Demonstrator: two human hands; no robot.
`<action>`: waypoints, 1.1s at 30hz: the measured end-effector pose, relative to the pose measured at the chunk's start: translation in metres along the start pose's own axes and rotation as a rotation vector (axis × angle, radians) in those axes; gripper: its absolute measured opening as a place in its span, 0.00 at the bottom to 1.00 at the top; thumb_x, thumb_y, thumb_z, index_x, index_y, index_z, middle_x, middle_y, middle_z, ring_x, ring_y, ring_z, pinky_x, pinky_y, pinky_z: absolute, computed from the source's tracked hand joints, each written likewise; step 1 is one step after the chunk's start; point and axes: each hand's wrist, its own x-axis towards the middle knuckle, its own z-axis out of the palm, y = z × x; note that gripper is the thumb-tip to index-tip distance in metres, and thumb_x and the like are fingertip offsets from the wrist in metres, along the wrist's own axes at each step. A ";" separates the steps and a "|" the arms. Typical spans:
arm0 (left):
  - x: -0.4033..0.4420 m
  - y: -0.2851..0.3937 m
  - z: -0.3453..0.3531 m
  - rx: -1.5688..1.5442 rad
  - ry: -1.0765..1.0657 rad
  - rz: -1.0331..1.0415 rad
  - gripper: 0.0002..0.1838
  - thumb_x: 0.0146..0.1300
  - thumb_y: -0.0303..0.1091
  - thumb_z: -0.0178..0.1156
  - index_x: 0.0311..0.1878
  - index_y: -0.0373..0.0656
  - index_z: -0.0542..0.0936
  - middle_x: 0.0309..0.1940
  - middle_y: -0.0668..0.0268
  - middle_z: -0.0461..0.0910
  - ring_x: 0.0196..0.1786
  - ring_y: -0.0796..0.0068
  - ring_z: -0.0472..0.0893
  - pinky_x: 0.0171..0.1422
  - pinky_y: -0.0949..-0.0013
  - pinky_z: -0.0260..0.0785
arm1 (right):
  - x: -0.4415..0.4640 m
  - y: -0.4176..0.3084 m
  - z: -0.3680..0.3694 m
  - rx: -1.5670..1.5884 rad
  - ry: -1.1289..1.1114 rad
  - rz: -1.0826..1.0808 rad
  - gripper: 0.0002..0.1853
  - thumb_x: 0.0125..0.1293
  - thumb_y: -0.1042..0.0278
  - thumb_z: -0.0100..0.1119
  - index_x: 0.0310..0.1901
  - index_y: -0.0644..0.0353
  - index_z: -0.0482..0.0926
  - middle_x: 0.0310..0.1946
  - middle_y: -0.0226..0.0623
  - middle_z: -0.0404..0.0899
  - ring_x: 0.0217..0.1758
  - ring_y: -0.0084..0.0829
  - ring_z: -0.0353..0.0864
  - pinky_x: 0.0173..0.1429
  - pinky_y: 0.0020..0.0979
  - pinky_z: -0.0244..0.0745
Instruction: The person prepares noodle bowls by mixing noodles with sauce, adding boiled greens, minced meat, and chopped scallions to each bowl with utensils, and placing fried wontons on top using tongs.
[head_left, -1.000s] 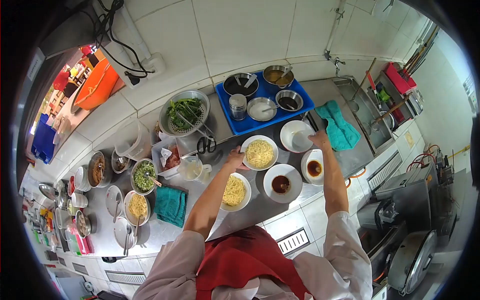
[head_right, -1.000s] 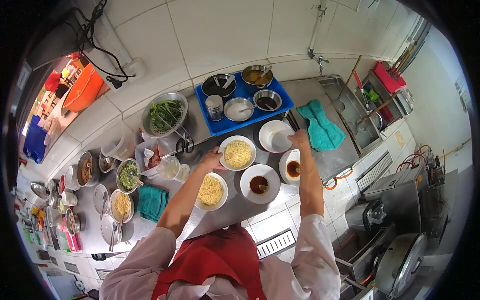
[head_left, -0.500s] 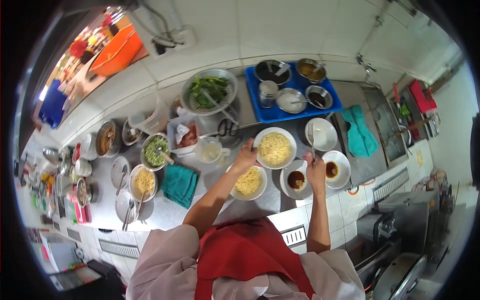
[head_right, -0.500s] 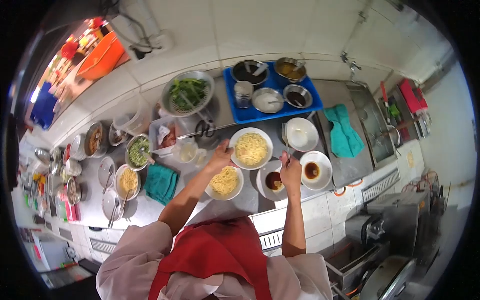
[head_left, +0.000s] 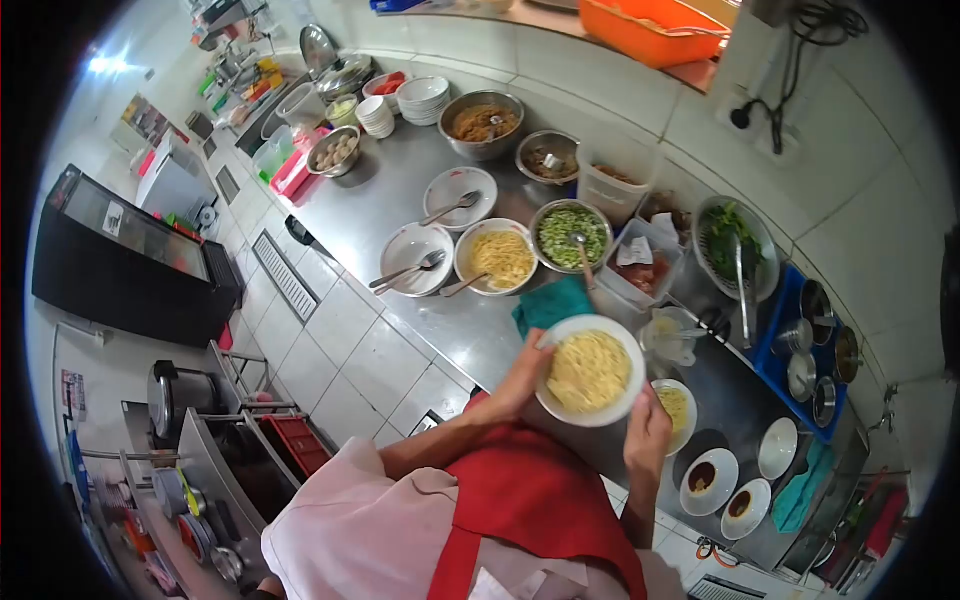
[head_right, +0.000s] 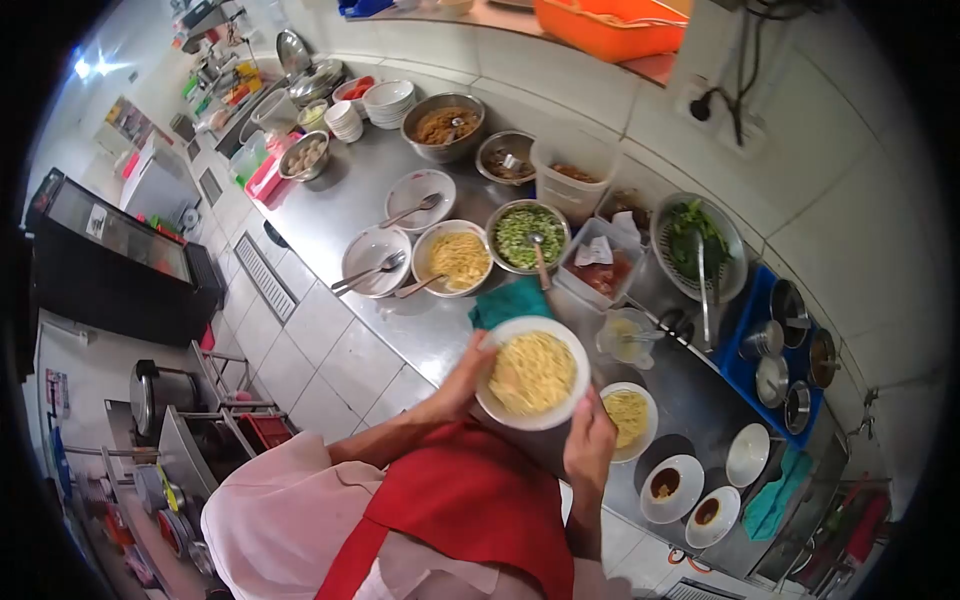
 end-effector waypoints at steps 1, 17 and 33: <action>0.004 0.009 -0.024 0.023 0.065 -0.009 0.17 0.70 0.43 0.45 0.58 0.48 0.61 0.49 0.63 0.69 0.51 0.72 0.73 0.55 0.68 0.69 | 0.015 -0.017 0.013 -0.061 -0.127 0.039 0.19 0.73 0.63 0.45 0.57 0.67 0.74 0.49 0.50 0.80 0.52 0.46 0.79 0.58 0.33 0.70; 0.067 0.041 -0.096 -0.015 -0.123 0.034 0.23 0.77 0.50 0.30 0.59 0.43 0.62 0.56 0.60 0.65 0.62 0.71 0.64 0.68 0.68 0.54 | 0.108 -0.003 0.088 -0.518 -0.046 -0.156 0.10 0.59 0.63 0.62 0.24 0.57 0.78 0.24 0.35 0.74 0.34 0.38 0.71 0.44 0.40 0.58; 0.077 0.022 -0.059 0.139 -0.299 0.035 0.28 0.76 0.54 0.27 0.62 0.41 0.59 0.58 0.58 0.64 0.63 0.70 0.62 0.69 0.67 0.53 | 0.063 0.010 0.043 -0.708 0.139 -0.205 0.11 0.59 0.61 0.63 0.25 0.57 0.77 0.26 0.31 0.74 0.36 0.34 0.72 0.47 0.40 0.57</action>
